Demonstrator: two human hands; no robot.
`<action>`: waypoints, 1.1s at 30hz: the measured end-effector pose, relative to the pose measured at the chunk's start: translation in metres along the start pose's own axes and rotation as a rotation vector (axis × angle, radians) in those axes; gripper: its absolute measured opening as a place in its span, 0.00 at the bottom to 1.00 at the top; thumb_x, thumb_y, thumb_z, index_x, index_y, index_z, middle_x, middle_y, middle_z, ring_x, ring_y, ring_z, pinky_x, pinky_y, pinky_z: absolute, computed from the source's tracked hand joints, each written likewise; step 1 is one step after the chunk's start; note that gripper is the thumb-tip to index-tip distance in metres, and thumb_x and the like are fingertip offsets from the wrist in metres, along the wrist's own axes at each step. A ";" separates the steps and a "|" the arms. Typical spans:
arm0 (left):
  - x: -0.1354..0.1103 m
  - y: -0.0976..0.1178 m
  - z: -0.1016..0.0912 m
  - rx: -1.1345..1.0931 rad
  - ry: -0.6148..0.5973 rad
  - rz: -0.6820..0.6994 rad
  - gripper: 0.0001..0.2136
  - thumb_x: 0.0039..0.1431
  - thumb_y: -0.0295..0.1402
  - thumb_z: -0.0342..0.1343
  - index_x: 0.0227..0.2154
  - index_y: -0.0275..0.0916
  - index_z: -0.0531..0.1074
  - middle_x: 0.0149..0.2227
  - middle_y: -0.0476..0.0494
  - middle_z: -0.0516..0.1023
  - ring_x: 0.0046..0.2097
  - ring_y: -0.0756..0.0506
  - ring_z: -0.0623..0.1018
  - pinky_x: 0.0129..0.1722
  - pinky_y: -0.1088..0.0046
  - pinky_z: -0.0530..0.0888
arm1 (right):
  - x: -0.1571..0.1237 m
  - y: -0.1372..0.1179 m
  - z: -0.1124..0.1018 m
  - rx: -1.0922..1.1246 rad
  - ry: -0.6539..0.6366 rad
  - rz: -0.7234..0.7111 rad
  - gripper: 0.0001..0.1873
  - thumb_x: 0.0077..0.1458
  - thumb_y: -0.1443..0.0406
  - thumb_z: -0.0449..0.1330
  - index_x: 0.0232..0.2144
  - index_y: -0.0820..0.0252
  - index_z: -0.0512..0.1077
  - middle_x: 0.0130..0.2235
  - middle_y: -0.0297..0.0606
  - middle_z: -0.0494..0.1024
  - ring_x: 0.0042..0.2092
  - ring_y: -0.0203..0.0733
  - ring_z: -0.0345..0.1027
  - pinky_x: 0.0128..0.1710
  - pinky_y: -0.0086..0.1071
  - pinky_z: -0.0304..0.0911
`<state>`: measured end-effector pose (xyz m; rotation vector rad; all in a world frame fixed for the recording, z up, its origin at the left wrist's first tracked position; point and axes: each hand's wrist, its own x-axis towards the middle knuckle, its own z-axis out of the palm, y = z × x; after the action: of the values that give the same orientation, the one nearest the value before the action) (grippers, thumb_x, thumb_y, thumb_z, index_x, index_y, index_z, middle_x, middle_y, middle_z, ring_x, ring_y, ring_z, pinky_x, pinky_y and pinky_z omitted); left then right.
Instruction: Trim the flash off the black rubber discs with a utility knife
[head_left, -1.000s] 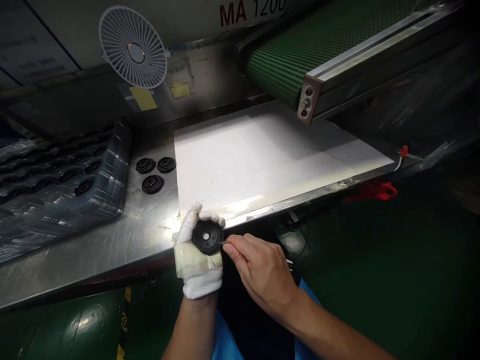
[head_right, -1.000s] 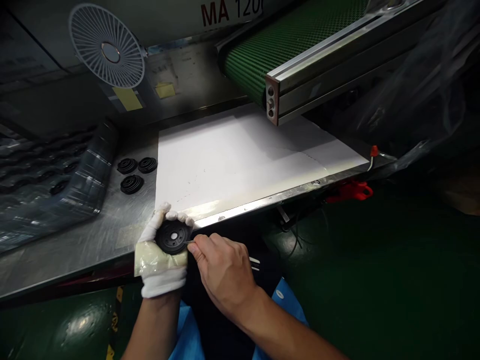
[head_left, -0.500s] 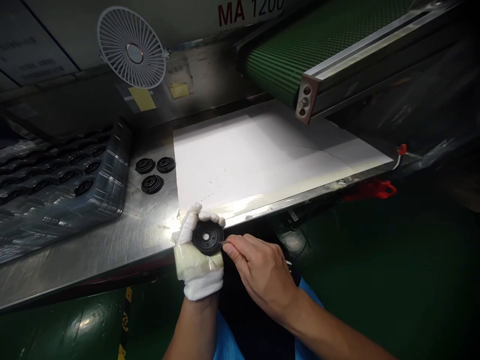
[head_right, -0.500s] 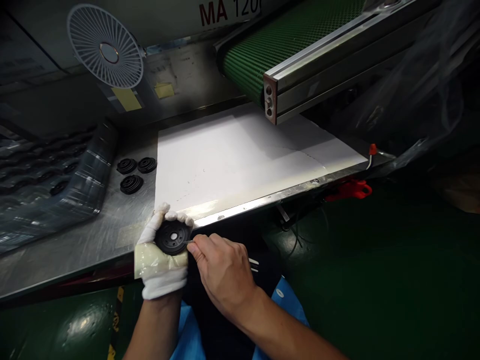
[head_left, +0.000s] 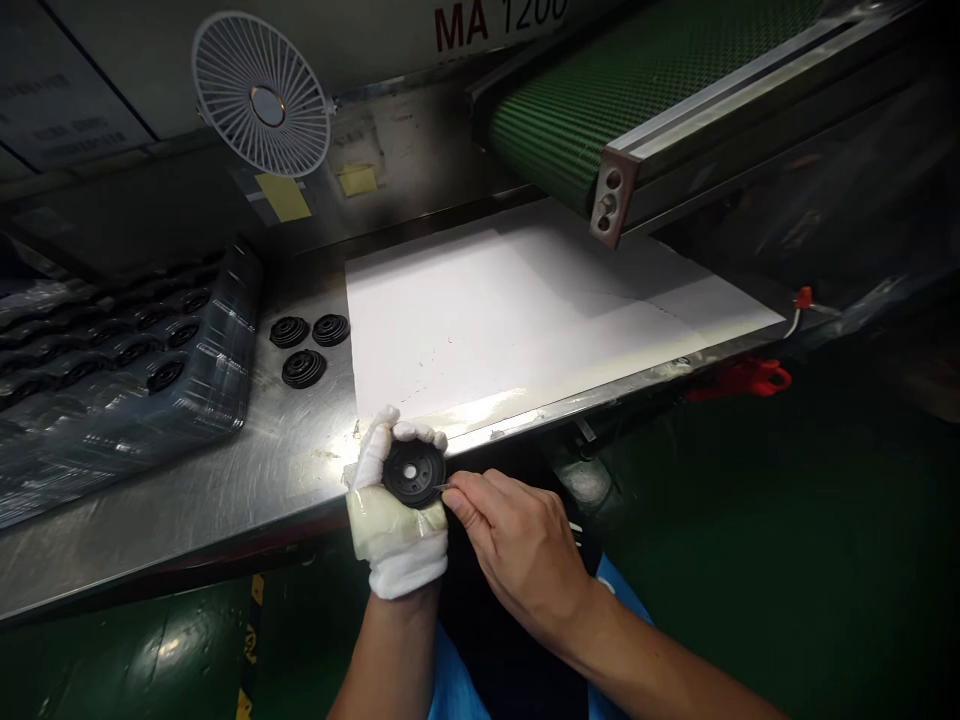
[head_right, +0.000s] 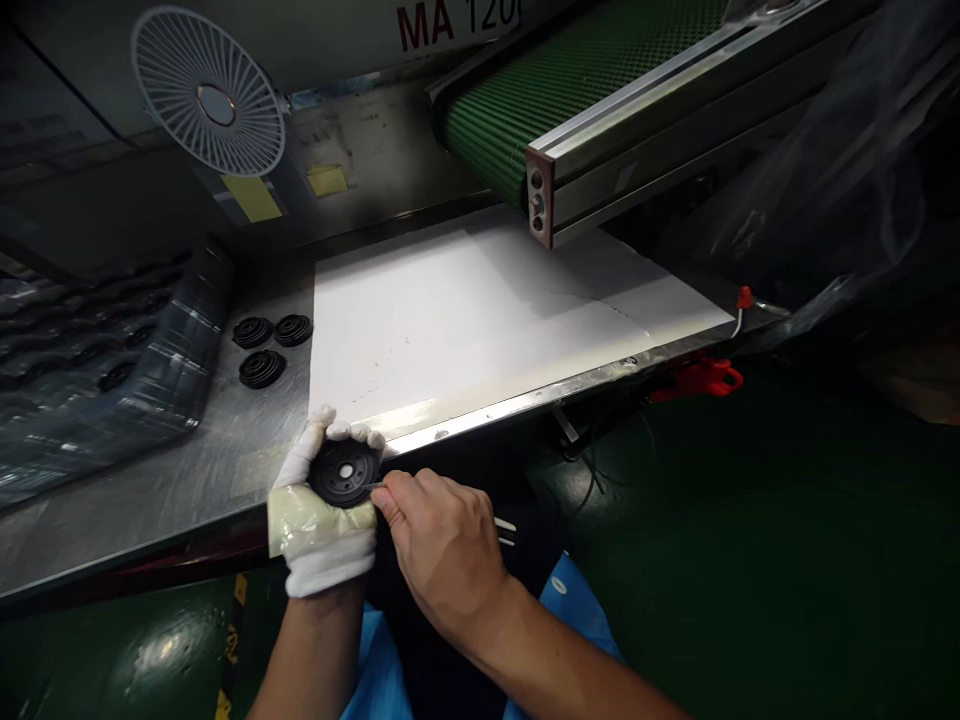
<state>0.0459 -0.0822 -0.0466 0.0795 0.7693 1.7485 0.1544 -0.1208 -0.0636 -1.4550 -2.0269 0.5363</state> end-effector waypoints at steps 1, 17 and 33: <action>0.000 -0.001 0.000 -0.001 0.011 0.005 0.06 0.56 0.31 0.58 0.37 0.38 0.72 0.28 0.52 0.69 0.32 0.51 0.73 0.39 0.68 0.73 | -0.001 -0.002 0.001 -0.005 -0.006 -0.005 0.14 0.69 0.59 0.48 0.37 0.55 0.72 0.29 0.33 0.71 0.30 0.39 0.65 0.31 0.31 0.53; 0.004 0.005 0.003 -0.011 -0.035 -0.112 0.06 0.55 0.27 0.55 0.36 0.37 0.73 0.26 0.49 0.70 0.31 0.50 0.72 0.35 0.70 0.73 | 0.000 0.002 -0.002 0.028 0.017 -0.017 0.17 0.70 0.58 0.46 0.39 0.56 0.73 0.30 0.33 0.72 0.30 0.39 0.65 0.32 0.31 0.54; 0.003 0.008 0.003 0.015 -0.052 -0.105 0.07 0.54 0.28 0.54 0.36 0.34 0.73 0.27 0.47 0.70 0.32 0.48 0.73 0.37 0.67 0.74 | 0.000 0.003 0.000 0.022 0.059 -0.035 0.18 0.70 0.58 0.46 0.39 0.57 0.73 0.29 0.33 0.71 0.30 0.38 0.65 0.31 0.30 0.53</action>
<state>0.0397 -0.0789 -0.0411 0.0933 0.7363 1.6355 0.1563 -0.1197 -0.0651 -1.4041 -1.9912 0.4940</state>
